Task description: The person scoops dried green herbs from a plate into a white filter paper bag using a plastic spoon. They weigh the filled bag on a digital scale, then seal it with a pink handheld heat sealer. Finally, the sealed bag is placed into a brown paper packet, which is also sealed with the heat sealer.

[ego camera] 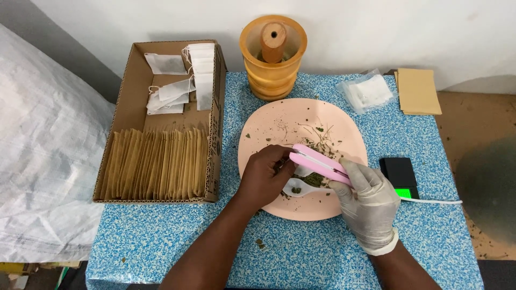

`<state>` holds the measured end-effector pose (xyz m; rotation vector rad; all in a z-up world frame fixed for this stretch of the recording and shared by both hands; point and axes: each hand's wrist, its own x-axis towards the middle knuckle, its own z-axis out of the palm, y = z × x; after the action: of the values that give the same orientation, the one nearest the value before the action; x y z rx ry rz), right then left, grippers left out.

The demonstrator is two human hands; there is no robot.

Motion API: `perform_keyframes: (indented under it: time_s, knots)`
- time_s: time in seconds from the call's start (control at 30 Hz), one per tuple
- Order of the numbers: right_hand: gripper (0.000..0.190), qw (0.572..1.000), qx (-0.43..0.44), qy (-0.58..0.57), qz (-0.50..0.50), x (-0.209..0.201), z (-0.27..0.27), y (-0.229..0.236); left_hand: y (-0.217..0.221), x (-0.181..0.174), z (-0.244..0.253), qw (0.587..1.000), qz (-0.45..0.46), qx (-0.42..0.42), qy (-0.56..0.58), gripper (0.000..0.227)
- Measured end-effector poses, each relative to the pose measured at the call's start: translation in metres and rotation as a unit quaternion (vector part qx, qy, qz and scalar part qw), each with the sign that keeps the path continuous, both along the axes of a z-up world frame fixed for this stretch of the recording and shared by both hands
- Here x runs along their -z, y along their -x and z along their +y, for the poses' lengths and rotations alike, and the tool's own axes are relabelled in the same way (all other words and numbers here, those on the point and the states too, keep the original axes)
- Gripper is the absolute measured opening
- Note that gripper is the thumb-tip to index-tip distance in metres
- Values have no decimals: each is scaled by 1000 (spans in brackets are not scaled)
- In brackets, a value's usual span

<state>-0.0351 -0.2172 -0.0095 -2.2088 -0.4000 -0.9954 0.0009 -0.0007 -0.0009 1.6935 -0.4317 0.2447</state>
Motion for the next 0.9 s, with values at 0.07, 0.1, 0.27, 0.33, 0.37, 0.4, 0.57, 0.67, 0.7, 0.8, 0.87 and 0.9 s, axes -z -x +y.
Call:
perform_keyframes:
  time_s: [0.07, 0.1, 0.27, 0.33, 0.37, 0.4, 0.57, 0.67, 0.7, 0.8, 0.87, 0.9]
  knots:
    - [46, 1000, -2, 4, 1, 0, 0, 0, 0, 1, 0, 1000, -3, 0, -9, 16]
    - [46, 1000, -3, 7, 2, 0, -1, 0, 0, 1, 0, 1000, -5, 0, -18, 15]
    - [47, 1000, -2, -1, 2, 0, 1, 0, -1, 2, 0, 1000, -8, 1, -23, 15]
    - [47, 1000, -2, 5, 4, 1, 0, 0, -1, 2, 0, 1000, -10, 1, -24, 15]
    - [46, 1000, -1, 4, 1, 1, 0, 0, -1, 2, 0, 1000, -7, 4, -20, 15]
    - [46, 1000, 0, 4, -2, 2, -1, 0, -1, 2, 0, 1000, -4, 6, -16, 16]
    - [47, 1000, 1, 3, -10, 2, -1, -1, -1, 2, 0, 1000, -2, 2, -23, 16]
    - [46, 1000, 2, 8, -10, 2, -1, -1, 0, 2, 0, 1000, 0, 2, -22, 16]
    - [46, 1000, 2, 3, -13, 1, 0, 0, 0, 2, 0, 1000, 5, 3, -18, 16]
    - [46, 1000, -1, -3, -12, -1, 2, 0, -1, 2, 1, 1000, -1, 6, -22, 16]
    - [47, 1000, -1, -4, -9, -2, 2, -1, 0, -1, 0, 1000, -1, 6, -23, 17]
    - [47, 1000, -1, -5, -6, -2, 2, -1, 1, -2, 0, 1000, -1, 7, -24, 17]
